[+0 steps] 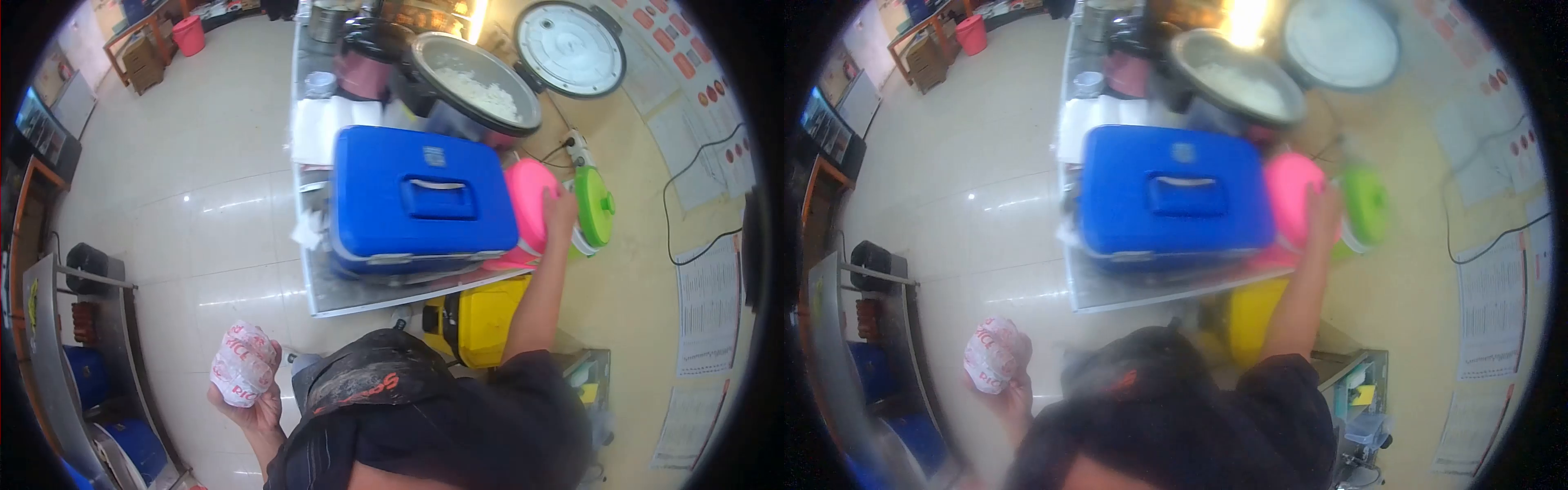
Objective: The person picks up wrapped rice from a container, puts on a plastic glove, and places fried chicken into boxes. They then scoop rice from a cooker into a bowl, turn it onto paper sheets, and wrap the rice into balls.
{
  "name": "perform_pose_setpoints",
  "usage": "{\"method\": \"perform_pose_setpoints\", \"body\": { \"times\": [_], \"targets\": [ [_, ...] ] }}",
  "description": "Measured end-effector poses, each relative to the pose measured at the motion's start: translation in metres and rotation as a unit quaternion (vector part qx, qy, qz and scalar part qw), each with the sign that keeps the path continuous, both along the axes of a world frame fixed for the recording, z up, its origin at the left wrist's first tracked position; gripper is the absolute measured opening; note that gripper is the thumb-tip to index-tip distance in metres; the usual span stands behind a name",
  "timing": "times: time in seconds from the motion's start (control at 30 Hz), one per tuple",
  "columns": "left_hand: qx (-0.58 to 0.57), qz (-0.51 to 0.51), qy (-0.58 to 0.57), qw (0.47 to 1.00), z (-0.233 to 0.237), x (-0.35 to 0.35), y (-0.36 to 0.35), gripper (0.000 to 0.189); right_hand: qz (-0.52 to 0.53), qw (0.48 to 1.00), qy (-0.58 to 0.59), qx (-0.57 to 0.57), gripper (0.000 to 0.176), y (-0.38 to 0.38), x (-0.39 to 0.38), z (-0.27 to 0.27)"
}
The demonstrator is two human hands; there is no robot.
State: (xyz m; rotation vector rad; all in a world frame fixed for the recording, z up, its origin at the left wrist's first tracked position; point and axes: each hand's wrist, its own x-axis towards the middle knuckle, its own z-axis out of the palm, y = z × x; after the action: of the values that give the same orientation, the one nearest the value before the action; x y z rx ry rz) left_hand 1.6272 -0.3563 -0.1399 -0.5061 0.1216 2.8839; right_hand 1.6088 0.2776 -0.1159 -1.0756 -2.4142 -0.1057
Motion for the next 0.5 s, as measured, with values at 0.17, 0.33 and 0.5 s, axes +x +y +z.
{"method": "perform_pose_setpoints", "body": {
  "times": [0.17, 0.33, 0.5],
  "targets": [
    [-0.071, 0.022, 0.011, 0.997, -0.024, -0.019, -0.108, 0.091, 0.004, 0.989, -0.110, 0.101, 0.067, 0.026, 0.025, 0.000],
    [-0.004, -0.001, 0.031, 1.000, -0.018, -0.060, -0.153, 0.083, 0.002, 0.941, 0.333, 0.050, 0.044, -0.264, -0.023, 0.122],
    [-0.059, -0.130, 0.109, 0.984, -0.066, -0.162, -0.172, 0.073, 0.576, 0.697, 0.237, -0.356, 0.021, -0.471, -0.137, 0.033]
  ]
}}
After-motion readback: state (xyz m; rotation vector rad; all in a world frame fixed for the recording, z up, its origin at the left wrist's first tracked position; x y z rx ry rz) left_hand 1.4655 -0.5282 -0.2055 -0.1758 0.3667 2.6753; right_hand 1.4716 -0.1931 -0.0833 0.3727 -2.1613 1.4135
